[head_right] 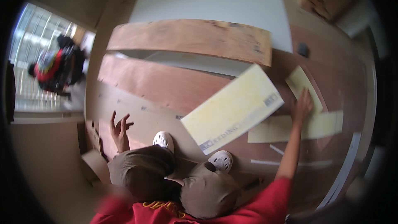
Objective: The person sits on the floor and handles wooden panels and yellow foam inserts, aligning and fitting the foam into the wooden parts. They repeatedly pick up, position, and place the components while another person briefly assists.
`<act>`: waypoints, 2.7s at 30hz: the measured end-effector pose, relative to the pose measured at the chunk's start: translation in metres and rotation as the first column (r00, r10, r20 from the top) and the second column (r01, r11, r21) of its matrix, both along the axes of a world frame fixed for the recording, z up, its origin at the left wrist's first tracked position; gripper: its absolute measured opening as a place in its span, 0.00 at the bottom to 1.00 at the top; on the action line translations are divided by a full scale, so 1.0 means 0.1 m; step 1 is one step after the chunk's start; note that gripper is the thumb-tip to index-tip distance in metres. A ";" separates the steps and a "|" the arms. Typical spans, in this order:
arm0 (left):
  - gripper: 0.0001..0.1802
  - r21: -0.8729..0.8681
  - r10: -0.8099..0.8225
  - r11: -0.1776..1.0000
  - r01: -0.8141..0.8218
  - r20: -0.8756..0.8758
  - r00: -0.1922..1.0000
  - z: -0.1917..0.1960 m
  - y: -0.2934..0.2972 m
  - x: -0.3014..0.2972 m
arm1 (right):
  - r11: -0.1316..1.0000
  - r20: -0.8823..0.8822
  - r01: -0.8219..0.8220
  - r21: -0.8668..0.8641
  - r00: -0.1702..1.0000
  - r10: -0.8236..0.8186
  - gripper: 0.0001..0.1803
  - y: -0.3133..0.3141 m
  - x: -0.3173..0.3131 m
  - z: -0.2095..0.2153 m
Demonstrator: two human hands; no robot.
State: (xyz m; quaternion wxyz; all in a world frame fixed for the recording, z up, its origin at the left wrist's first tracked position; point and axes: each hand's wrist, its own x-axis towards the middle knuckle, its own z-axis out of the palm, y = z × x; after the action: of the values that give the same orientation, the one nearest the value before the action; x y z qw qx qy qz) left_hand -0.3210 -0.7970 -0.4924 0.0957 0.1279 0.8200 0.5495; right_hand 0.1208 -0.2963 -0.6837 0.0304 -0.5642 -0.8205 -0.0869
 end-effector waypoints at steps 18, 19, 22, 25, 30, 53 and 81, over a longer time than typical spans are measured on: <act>0.39 0.203 0.076 0.969 -0.143 0.309 0.948 -0.27 -0.28 -0.25 | 0.470 -0.403 -0.759 -0.450 -0.297 -0.866 0.34 -2.96 -1.15 1.41; 0.39 0.220 0.019 0.971 -0.096 0.329 0.944 -0.25 -0.15 -0.29 | 0.482 -0.432 -0.776 -0.407 -0.301 -0.850 0.33 -2.93 -1.24 1.42; 0.37 0.305 -0.125 0.952 -0.002 0.398 0.909 -0.55 -0.04 -0.38 | 0.615 -0.542 -0.660 -0.432 -0.356 -0.762 0.27 -2.89 -1.32 1.56; 0.39 0.207 -0.064 0.978 -0.019 0.389 0.919 -0.64 -0.26 -0.53 | 0.603 -0.509 -0.607 -0.518 -0.347 -0.787 0.20 -2.92 -1.62 1.70; 0.42 0.202 -0.152 0.976 0.078 0.384 0.911 -0.67 -0.18 -0.50 | 0.686 -0.568 -0.632 -0.359 -0.435 -0.699 0.25 -2.93 -1.46 1.97; 0.46 0.023 -0.018 1.000 0.008 0.495 0.869 -0.83 0.11 -0.56 | 0.545 -0.517 0.101 -0.832 -0.498 -0.696 0.23 -3.08 2.46 -0.02; 0.47 -0.066 0.066 0.997 -0.043 0.400 0.914 -0.69 -0.49 -0.43 | 0.659 -0.391 -0.055 -0.750 -0.766 -0.510 0.18 0.40 -0.35 -0.21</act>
State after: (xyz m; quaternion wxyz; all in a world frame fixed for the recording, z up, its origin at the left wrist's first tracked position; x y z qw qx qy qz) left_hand -0.3644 -0.8462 -0.5615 0.2503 -0.0135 0.8012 0.5433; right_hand 0.0861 -0.2568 -0.7051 0.5891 -0.5599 -0.0203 0.5823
